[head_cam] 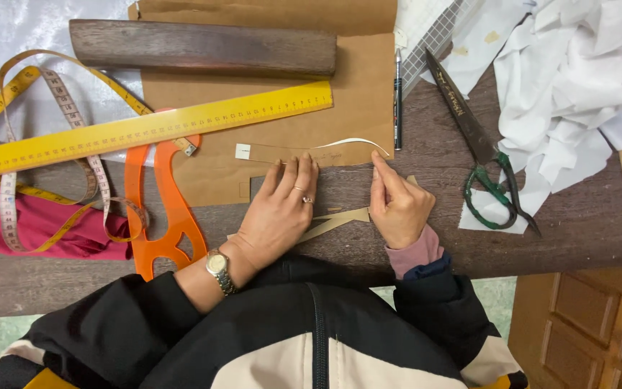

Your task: The person uses shears to cut a curved pattern from a piece of brown cardboard on a work table. After cutting, they place the shears down and pick up a white paper pattern to compare it with the cardboard piece.

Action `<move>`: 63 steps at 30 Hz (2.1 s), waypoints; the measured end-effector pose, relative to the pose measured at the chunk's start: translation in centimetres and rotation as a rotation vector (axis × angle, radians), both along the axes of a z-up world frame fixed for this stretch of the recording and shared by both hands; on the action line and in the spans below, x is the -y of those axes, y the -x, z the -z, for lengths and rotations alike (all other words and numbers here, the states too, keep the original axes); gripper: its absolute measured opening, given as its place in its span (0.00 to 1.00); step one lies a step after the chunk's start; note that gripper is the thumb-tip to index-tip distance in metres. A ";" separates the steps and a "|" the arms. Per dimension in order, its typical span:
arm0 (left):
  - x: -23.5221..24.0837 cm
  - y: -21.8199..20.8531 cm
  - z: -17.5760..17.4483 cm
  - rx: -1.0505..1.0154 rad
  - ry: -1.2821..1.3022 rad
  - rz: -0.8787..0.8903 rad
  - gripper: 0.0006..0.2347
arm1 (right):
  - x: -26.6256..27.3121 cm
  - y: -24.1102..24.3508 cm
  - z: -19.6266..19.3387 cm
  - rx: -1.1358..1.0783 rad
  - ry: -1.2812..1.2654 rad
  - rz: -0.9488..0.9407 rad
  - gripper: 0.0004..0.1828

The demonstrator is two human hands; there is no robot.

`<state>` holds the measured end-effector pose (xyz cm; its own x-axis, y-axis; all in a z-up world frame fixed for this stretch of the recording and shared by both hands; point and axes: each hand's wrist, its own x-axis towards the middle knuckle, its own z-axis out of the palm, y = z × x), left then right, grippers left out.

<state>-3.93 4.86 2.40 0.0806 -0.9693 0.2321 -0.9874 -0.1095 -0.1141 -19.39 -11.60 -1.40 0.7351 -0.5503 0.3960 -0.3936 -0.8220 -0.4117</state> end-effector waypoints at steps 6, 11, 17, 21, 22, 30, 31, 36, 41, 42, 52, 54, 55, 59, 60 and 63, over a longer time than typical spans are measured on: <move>0.1 0.3 0.2 0.030 -0.058 -0.013 0.18 | 0.0 0.0 0.0 -0.003 -0.010 0.003 0.15; 0.4 0.4 0.7 0.015 -0.051 -0.018 0.18 | -0.1 -0.1 -0.1 0.000 -0.015 0.016 0.15; 1.2 0.7 0.3 -0.007 -0.113 -0.030 0.19 | 0.1 0.0 0.0 0.003 -0.024 0.015 0.15; 1.4 0.7 0.7 0.004 -0.123 -0.023 0.19 | 0.0 0.0 0.2 0.004 -0.030 0.018 0.15; 1.4 0.8 0.9 0.002 -0.129 -0.027 0.19 | 0.0 0.1 0.3 0.006 -0.031 0.021 0.15; 1.5 0.6 0.2 -0.016 -0.165 -0.035 0.19 | 0.1 0.0 0.1 0.004 -0.045 0.019 0.15; 1.5 0.7 0.2 -0.019 -0.161 -0.035 0.19 | 0.0 0.0 0.1 0.006 -0.047 0.021 0.15; 1.6 0.7 0.2 -0.017 -0.158 -0.035 0.19 | 0.0 0.0 0.1 0.008 -0.044 0.029 0.15; 1.8 0.5 -0.2 -0.013 -0.183 -0.035 0.19 | 0.0 -0.2 -0.3 0.009 -0.052 0.018 0.14; 1.8 0.6 -0.1 -0.013 -0.184 -0.034 0.19 | 0.0 -0.2 -0.2 0.009 -0.053 0.019 0.14; 2.0 0.6 0.2 -0.037 -0.181 -0.036 0.19 | 0.0 -0.1 -0.2 0.007 -0.045 0.025 0.14; 2.0 0.6 0.3 -0.046 -0.179 -0.035 0.19 | 0.0 -0.1 -0.3 0.006 -0.049 0.022 0.14; 2.0 0.6 0.4 -0.048 -0.172 -0.036 0.19 | 0.0 -0.1 -0.2 0.006 -0.046 0.026 0.14; 2.1 0.6 0.4 -0.070 -0.171 -0.038 0.20 | 0.0 0.0 0.0 0.007 -0.043 0.025 0.14; 2.1 0.6 0.4 -0.069 -0.171 -0.038 0.20 | 0.0 -0.1 -0.1 0.008 -0.043 0.025 0.14; 2.2 0.5 0.4 -0.077 -0.182 -0.040 0.20 | 0.0 -0.1 -0.4 0.006 -0.048 0.019 0.14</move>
